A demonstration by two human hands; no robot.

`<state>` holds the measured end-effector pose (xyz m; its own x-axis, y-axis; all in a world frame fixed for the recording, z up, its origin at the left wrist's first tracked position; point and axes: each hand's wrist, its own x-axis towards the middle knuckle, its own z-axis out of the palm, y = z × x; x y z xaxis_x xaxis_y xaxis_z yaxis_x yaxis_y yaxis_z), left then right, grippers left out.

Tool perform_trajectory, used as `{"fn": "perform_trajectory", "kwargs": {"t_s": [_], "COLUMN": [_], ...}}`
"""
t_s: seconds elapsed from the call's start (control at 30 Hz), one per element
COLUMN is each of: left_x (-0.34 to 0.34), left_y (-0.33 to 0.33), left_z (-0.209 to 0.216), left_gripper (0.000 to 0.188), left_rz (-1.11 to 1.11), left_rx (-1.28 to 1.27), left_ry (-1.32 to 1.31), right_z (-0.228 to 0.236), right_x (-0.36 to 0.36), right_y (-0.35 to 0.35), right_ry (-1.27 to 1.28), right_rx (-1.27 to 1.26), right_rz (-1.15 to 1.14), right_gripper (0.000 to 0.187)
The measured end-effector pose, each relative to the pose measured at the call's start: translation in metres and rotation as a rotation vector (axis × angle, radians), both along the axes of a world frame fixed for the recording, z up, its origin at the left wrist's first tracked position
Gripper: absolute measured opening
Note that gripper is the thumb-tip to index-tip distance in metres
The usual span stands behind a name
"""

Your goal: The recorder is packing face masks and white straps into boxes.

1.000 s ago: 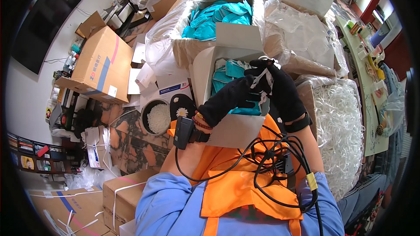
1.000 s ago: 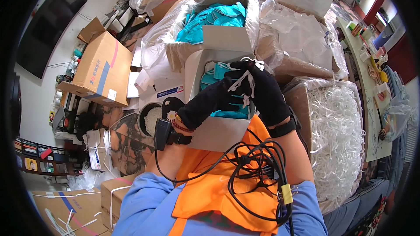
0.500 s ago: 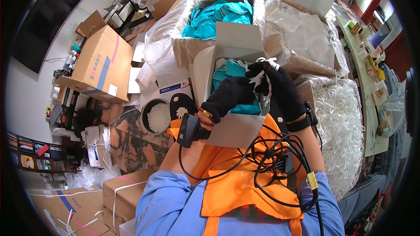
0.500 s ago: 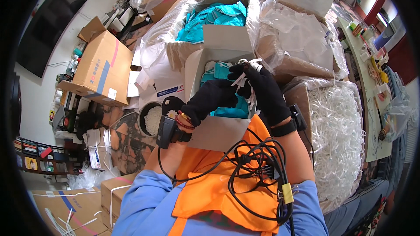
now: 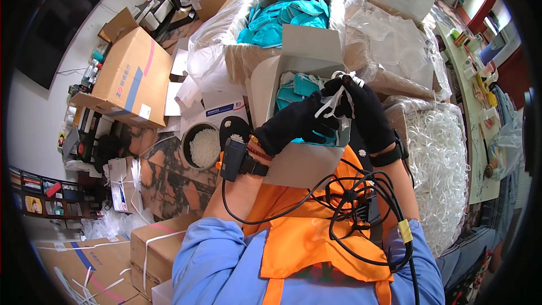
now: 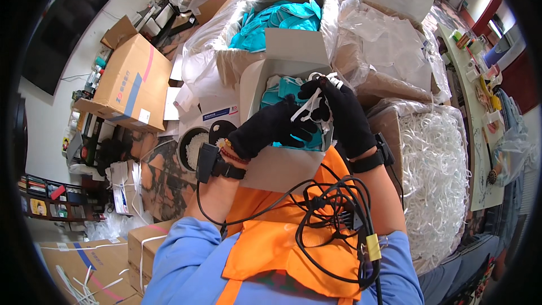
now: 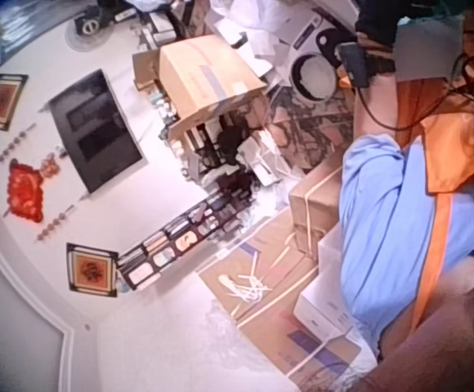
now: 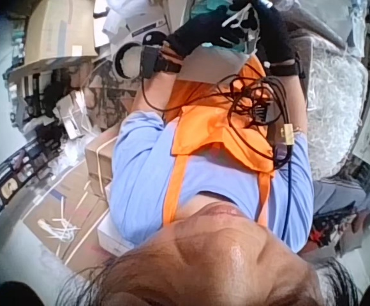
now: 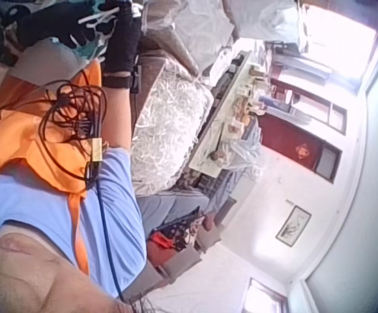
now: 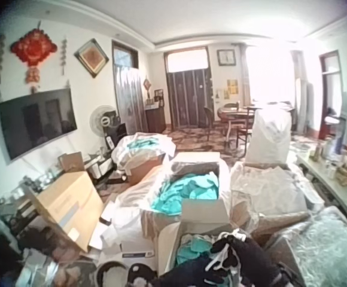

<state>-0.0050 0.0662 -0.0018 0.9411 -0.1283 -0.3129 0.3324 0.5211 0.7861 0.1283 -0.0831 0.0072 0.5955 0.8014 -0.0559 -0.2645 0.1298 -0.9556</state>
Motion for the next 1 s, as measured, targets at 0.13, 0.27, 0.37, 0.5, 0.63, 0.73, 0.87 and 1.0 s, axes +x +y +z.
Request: {"fn": "perform_trajectory", "kwargs": {"t_s": [0.13, 0.27, 0.37, 0.5, 0.63, 0.73, 0.87, 1.0], "left_x": [0.001, 0.001, 0.001, 0.001, 0.011, 0.01, 0.007, 0.008], "left_y": [0.004, -0.001, 0.001, 0.001, 0.003, -0.005, -0.004, 0.006], "left_z": [-0.001, 0.01, 0.007, -0.002, -0.002, -0.006, -0.006, -0.041], "left_gripper": [0.066, 0.065, 0.064, 0.056, 0.045, 0.036, 0.034, 0.029], "left_rz": [-0.036, 0.001, 0.013, 0.059, -0.027, -0.014, 0.001, 0.053], "left_rx": [0.048, 0.173, 0.131, 0.141, 0.245, 0.719, 0.951, 0.521], "left_ry": [-0.022, -0.02, -0.019, -0.104, 0.121, -0.138, -0.274, -0.138], "right_z": [-0.004, -0.001, 0.004, 0.0, -0.002, -0.004, 0.003, 0.004], "right_x": [0.0, 0.0, -0.005, -0.003, -0.006, -0.007, -0.013, -0.013], "right_y": [0.002, 0.0, 0.001, 0.0, 0.003, 0.003, 0.002, -0.003], "right_ry": [0.01, 0.042, 0.045, 0.049, 0.058, 0.041, 0.073, -0.057], "right_rx": [0.002, 0.001, -0.022, -0.03, 0.001, 0.014, 0.023, -0.05], "right_rz": [-0.014, 0.013, -0.013, 0.013, 0.027, 0.019, 0.061, 0.153], "right_gripper": [0.034, 0.033, 0.032, 0.031, 0.032, 0.033, 0.032, 0.03]}}
